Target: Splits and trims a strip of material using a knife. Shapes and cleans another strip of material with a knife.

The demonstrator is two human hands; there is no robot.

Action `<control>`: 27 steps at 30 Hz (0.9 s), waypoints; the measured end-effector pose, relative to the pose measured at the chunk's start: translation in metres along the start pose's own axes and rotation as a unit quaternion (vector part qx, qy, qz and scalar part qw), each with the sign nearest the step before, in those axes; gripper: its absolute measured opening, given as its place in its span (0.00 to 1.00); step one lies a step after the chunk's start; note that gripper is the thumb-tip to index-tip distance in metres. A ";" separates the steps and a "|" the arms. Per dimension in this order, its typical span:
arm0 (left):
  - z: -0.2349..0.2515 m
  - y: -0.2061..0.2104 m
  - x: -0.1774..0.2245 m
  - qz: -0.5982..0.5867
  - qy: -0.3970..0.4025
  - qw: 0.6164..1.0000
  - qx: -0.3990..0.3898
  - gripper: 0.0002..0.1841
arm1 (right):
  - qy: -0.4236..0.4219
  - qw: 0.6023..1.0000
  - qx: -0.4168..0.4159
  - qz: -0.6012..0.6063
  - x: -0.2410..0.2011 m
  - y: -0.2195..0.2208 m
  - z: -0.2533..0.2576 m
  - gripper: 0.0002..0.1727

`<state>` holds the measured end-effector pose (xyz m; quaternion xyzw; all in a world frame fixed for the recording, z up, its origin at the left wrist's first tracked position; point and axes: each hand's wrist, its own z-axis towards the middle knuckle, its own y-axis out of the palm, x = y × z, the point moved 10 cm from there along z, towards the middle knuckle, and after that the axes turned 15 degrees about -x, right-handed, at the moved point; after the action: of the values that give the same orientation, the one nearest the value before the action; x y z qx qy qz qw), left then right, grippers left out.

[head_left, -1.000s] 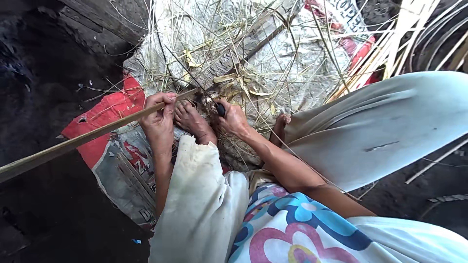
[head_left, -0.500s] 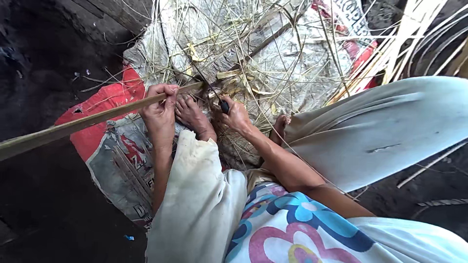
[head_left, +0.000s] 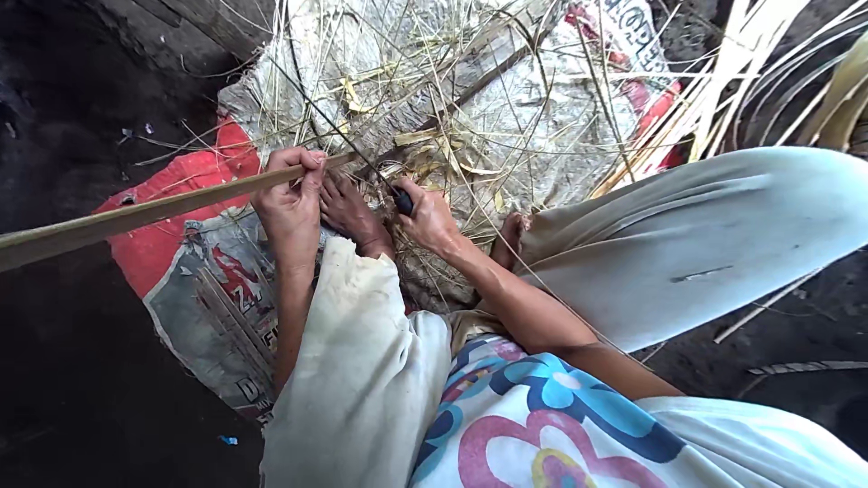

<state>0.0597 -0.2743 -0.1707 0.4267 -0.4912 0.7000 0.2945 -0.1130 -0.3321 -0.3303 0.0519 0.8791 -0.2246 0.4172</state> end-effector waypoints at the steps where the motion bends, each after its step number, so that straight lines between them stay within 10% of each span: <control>1: -0.001 0.000 0.000 0.000 0.000 1.000 0.003 0.04 | 0.011 1.000 -0.010 0.008 0.008 0.004 0.002 0.28; 27: -0.010 0.004 -0.022 0.098 -0.047 0.994 0.027 0.08 | 0.021 0.999 -0.017 0.024 0.027 0.016 0.009 0.27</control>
<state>0.0636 -0.2667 -0.1938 0.4167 -0.5254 0.7173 0.1894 -0.1199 -0.3246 -0.3616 0.0705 0.8897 -0.1986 0.4050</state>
